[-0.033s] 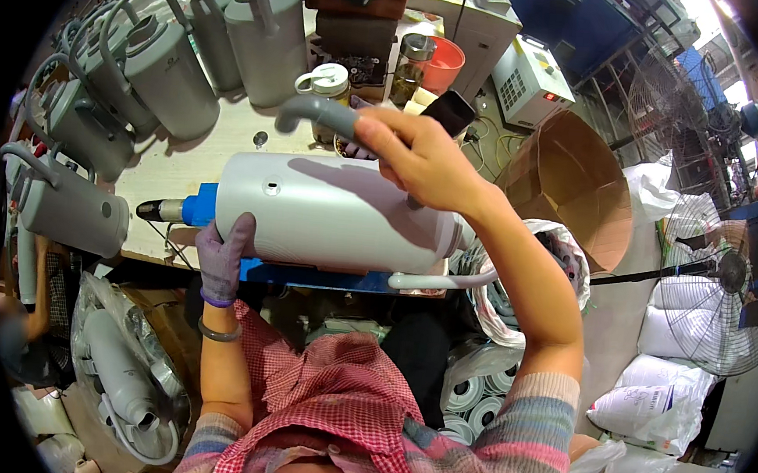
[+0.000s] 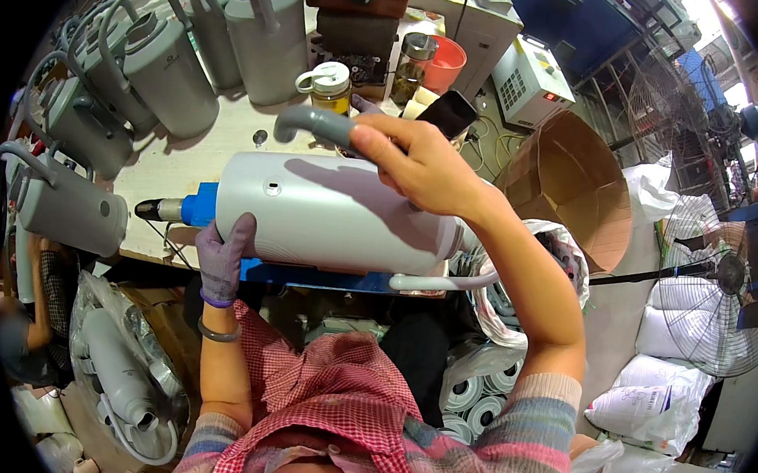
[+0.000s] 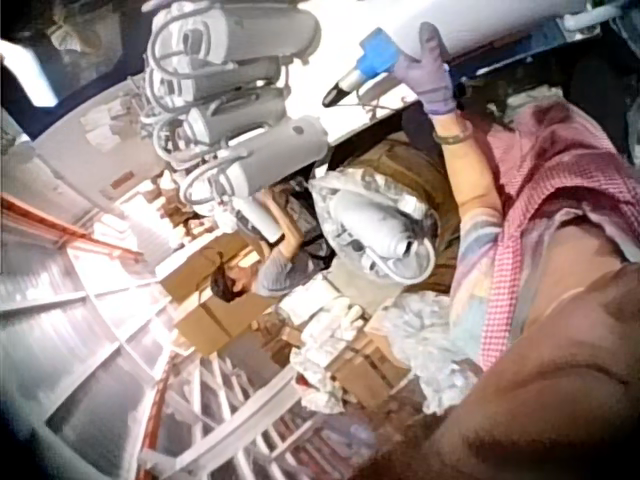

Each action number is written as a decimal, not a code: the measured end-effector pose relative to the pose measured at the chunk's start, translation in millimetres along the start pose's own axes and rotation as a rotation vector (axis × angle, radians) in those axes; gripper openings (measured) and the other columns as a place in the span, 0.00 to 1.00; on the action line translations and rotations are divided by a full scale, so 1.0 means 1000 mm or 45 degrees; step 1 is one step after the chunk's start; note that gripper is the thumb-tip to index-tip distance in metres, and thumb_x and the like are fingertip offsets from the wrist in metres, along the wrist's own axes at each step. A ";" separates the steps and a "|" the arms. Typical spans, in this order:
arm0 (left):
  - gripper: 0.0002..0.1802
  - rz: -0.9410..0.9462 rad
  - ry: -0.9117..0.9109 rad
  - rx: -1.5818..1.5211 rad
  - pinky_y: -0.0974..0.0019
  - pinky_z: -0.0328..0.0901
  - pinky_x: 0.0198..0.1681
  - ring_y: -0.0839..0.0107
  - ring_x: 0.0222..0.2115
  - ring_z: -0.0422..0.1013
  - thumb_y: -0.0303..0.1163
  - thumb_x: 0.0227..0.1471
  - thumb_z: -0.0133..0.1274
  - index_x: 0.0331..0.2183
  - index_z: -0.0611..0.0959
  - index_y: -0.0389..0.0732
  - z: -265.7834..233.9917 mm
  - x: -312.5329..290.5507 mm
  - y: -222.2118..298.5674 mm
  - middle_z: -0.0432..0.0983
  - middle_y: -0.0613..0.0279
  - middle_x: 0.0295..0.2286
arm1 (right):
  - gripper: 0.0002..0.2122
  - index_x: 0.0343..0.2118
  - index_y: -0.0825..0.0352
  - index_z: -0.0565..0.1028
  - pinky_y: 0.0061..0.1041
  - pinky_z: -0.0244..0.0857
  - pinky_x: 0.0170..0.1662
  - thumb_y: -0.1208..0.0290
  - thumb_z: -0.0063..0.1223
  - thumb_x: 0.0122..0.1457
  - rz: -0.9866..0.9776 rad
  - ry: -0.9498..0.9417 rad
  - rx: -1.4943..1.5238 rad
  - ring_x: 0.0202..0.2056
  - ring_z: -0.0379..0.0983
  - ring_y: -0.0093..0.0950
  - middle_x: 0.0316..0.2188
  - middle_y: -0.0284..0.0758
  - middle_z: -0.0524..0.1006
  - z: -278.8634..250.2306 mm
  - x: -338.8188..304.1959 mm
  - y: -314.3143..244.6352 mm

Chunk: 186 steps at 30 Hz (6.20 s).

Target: The person assembles white plastic water dispensers by attaching grey handles to the bodies. They pick up a dispenser body, insert a handle into the top opening, and secure it using a blue manual press tool on the table. The person repeats this process for multiple units, placing the finished dispensers on the table.

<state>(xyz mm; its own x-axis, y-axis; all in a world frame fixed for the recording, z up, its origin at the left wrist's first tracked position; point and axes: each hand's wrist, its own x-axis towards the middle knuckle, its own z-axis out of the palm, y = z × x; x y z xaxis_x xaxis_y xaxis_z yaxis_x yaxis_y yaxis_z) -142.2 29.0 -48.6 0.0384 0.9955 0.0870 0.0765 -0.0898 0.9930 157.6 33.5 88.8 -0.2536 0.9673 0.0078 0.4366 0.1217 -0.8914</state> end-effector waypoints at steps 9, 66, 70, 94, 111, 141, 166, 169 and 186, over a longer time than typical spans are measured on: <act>0.24 -0.012 -0.018 -0.003 0.67 0.68 0.40 0.76 0.32 0.73 0.44 0.51 0.65 0.39 0.83 0.31 -0.001 0.001 0.004 0.81 0.60 0.31 | 0.18 0.50 0.66 0.75 0.19 0.54 0.23 0.57 0.45 0.67 0.188 -0.168 0.034 0.19 0.58 0.14 0.17 0.25 0.65 0.003 0.011 -0.007; 0.11 -0.129 -0.509 0.073 0.72 0.69 0.35 0.76 0.29 0.74 0.29 0.57 0.55 0.40 0.83 0.35 0.073 -0.033 0.012 0.79 0.61 0.31 | 0.11 0.44 0.70 0.74 0.18 0.52 0.26 0.69 0.53 0.62 0.344 0.546 -0.301 0.22 0.56 0.15 0.21 0.24 0.65 -0.091 -0.188 0.095; 0.12 -0.281 -0.712 -0.272 0.74 0.69 0.35 0.77 0.28 0.73 0.29 0.60 0.52 0.42 0.81 0.33 0.097 -0.029 0.041 0.77 0.63 0.30 | 0.11 0.44 0.70 0.75 0.17 0.52 0.25 0.69 0.53 0.63 0.303 0.593 -0.275 0.22 0.57 0.14 0.21 0.24 0.67 -0.090 -0.197 0.114; 0.09 0.168 -0.499 -0.048 0.74 0.71 0.37 0.78 0.31 0.76 0.25 0.52 0.61 0.36 0.84 0.32 0.171 0.007 0.057 0.82 0.61 0.30 | 0.12 0.40 0.70 0.76 0.18 0.56 0.28 0.67 0.57 0.59 0.348 0.637 -0.089 0.24 0.60 0.16 0.21 0.26 0.68 -0.069 -0.217 0.128; 0.10 0.524 -0.588 0.263 0.73 0.71 0.36 0.78 0.29 0.76 0.27 0.51 0.62 0.36 0.85 0.33 0.168 0.012 0.046 0.82 0.61 0.30 | 0.11 0.40 0.72 0.75 0.19 0.58 0.29 0.70 0.56 0.59 0.426 0.611 -0.100 0.25 0.61 0.17 0.21 0.27 0.69 -0.073 -0.205 0.133; 0.11 0.584 -0.506 0.158 0.73 0.72 0.39 0.76 0.32 0.78 0.22 0.49 0.63 0.38 0.86 0.34 0.163 0.008 0.050 0.83 0.59 0.32 | 0.14 0.26 0.71 0.70 0.21 0.53 0.21 0.65 0.47 0.65 0.448 0.498 -0.188 0.18 0.58 0.17 0.14 0.28 0.64 -0.073 -0.204 0.117; 0.20 -0.339 -0.540 -0.273 0.72 0.68 0.42 0.76 0.38 0.72 0.35 0.61 0.49 0.48 0.77 0.30 0.129 -0.008 0.055 0.79 0.57 0.38 | 0.19 0.27 0.70 0.72 0.39 0.59 0.26 0.54 0.52 0.60 0.123 0.104 -0.831 0.21 0.66 0.48 0.16 0.49 0.67 -0.075 -0.066 0.009; 0.21 -0.282 -0.519 -0.174 0.69 0.69 0.35 0.76 0.29 0.72 0.42 0.62 0.49 0.39 0.82 0.30 0.141 -0.013 0.049 0.81 0.61 0.29 | 0.18 0.29 0.70 0.73 0.42 0.60 0.28 0.54 0.51 0.61 0.164 0.075 -0.872 0.23 0.69 0.51 0.17 0.50 0.69 -0.069 -0.065 0.012; 0.23 -0.201 -0.603 0.007 0.67 0.69 0.37 0.74 0.31 0.76 0.45 0.62 0.50 0.39 0.82 0.30 0.140 -0.007 0.057 0.82 0.55 0.30 | 0.22 0.22 0.70 0.73 0.41 0.61 0.25 0.52 0.52 0.58 0.127 0.065 -0.892 0.19 0.67 0.49 0.13 0.49 0.67 -0.055 -0.066 0.018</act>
<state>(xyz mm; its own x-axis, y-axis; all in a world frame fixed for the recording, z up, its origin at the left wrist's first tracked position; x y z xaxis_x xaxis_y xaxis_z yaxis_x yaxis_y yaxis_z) 1.0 12.6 -3.4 0.4742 0.8734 -0.1115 0.1229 0.0597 0.9906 229.4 -15.6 96.7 -0.1502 0.9884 -0.0222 0.9125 0.1299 -0.3878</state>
